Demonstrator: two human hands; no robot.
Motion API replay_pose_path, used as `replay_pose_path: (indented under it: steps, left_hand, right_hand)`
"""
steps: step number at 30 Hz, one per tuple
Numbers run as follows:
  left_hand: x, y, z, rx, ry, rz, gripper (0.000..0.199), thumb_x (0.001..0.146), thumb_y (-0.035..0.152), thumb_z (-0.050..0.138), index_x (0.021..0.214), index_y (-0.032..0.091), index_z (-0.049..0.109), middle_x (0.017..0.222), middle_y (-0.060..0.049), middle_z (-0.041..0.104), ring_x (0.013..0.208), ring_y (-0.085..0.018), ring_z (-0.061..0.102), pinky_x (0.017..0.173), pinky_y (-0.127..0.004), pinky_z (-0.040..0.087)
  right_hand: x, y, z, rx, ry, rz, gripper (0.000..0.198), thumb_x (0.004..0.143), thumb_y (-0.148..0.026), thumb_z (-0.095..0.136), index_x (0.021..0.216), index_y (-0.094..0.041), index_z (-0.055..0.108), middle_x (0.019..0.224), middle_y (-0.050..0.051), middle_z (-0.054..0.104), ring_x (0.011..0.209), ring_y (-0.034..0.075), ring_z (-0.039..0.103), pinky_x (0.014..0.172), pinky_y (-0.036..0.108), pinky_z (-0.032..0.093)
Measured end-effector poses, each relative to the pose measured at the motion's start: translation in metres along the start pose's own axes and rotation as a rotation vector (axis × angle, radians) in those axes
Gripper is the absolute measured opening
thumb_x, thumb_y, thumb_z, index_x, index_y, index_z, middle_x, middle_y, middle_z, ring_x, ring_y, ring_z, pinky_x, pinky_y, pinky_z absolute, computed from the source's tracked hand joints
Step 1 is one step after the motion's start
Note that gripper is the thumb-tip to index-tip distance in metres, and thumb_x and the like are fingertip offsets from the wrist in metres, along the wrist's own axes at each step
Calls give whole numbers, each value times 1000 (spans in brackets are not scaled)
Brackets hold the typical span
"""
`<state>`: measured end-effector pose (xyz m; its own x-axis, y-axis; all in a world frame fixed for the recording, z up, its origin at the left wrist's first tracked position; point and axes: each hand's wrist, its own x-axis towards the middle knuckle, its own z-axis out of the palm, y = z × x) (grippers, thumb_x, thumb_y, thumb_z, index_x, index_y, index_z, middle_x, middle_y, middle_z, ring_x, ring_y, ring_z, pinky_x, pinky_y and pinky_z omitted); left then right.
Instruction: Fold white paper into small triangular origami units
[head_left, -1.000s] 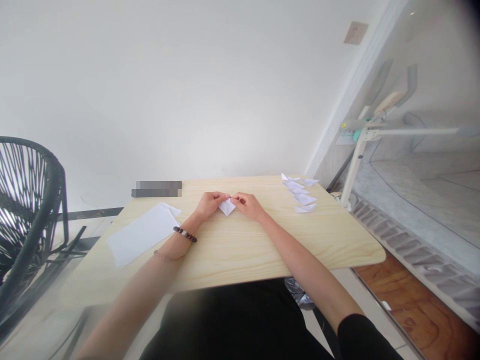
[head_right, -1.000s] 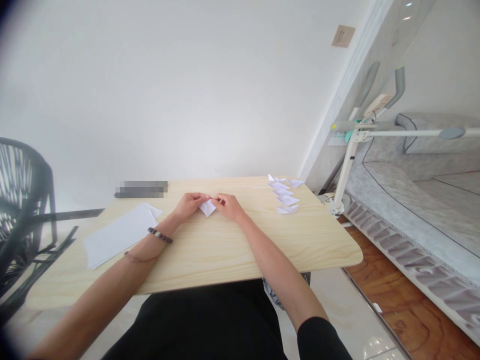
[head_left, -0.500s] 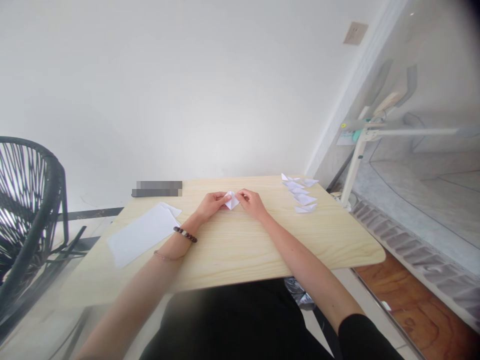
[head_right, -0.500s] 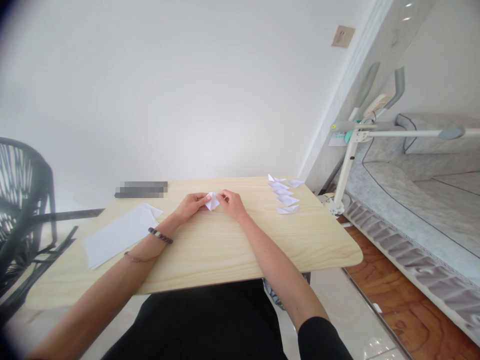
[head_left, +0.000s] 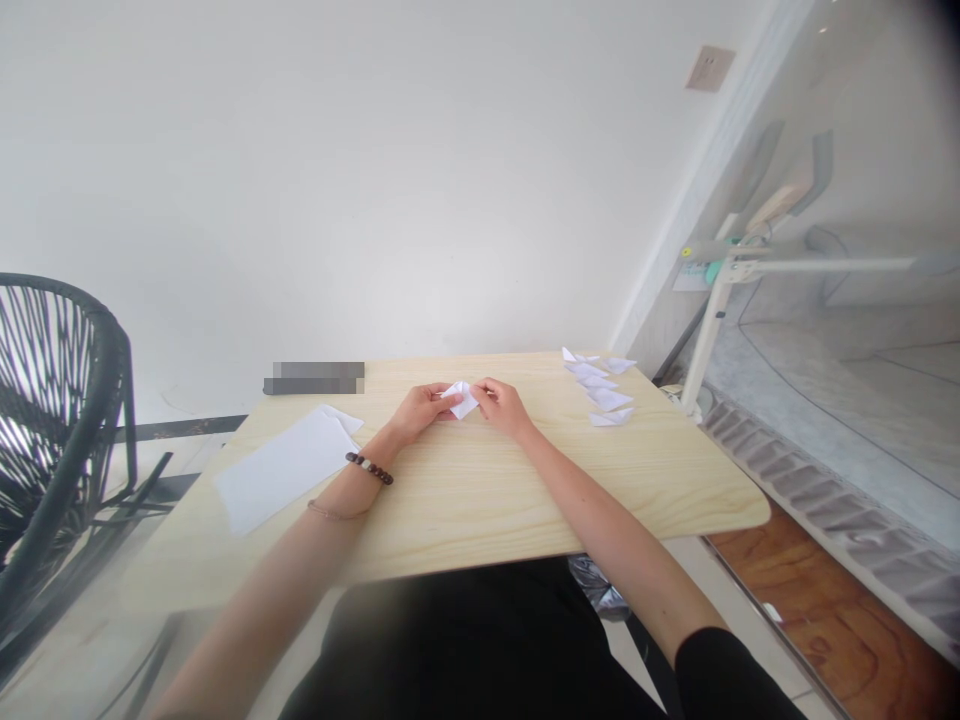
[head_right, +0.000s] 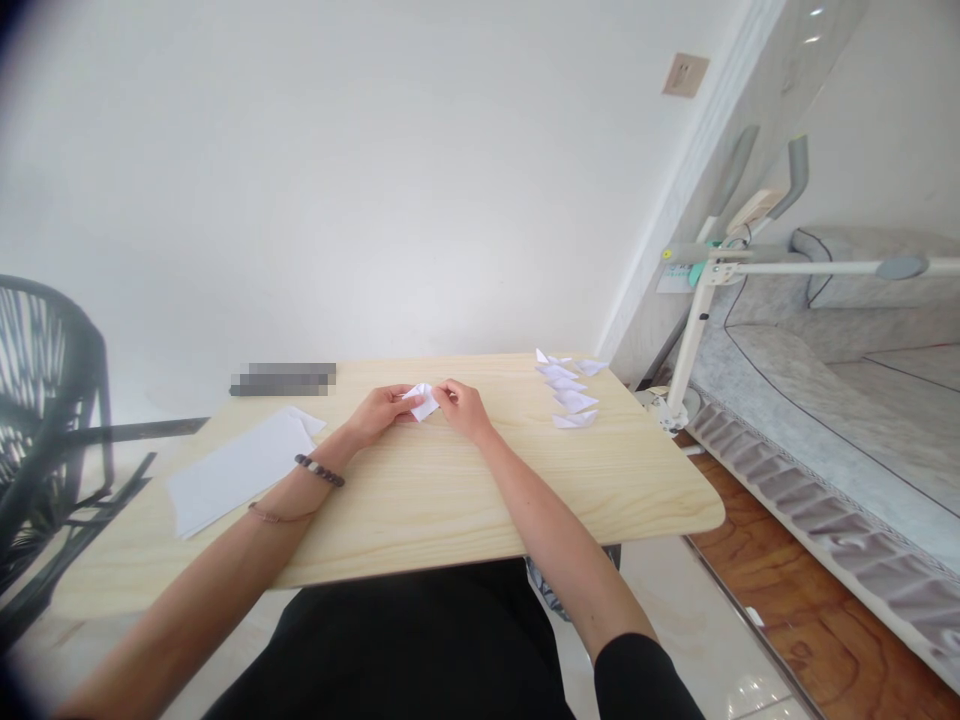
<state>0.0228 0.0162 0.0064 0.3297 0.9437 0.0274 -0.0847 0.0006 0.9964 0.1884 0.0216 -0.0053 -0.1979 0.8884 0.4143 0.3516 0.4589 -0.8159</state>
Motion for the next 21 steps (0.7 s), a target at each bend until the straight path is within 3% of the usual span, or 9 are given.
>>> replay_pose_path:
  steps: [5, 11, 17, 21]
  left_hand:
    - [-1, -1, 0, 37, -57, -39, 44, 53, 34, 73, 89, 10, 63, 75, -7, 66, 77, -20, 61, 73, -32, 47]
    - [3, -5, -4, 89, -18, -33, 42, 54, 36, 72, 85, 9, 63, 72, -5, 67, 72, -18, 62, 72, -31, 49]
    - [5, -7, -4, 27, -20, -69, 44, 68, 49, 57, 82, 9, 63, 74, -7, 66, 71, -18, 62, 74, -34, 48]
    - [5, -7, -6, 12, -35, -26, 42, 68, 49, 57, 83, 9, 63, 74, -6, 66, 73, -19, 61, 73, -33, 48]
  right_hand:
    - [0, 0, -1, 1, 15, 8, 30, 76, -43, 41, 71, -16, 54, 51, -2, 48, 51, 10, 46, 52, 21, 37]
    - [2, 2, 0, 53, -2, -3, 29, 77, -43, 41, 74, -16, 53, 53, -3, 48, 44, 8, 43, 48, 20, 36]
    - [2, 4, 0, 26, 17, -35, 28, 78, -42, 42, 70, -17, 51, 50, -4, 46, 44, 7, 42, 48, 19, 35]
    - [2, 6, 1, 7, 7, -37, 28, 79, -41, 39, 71, -17, 51, 50, -4, 44, 43, 7, 42, 47, 19, 34]
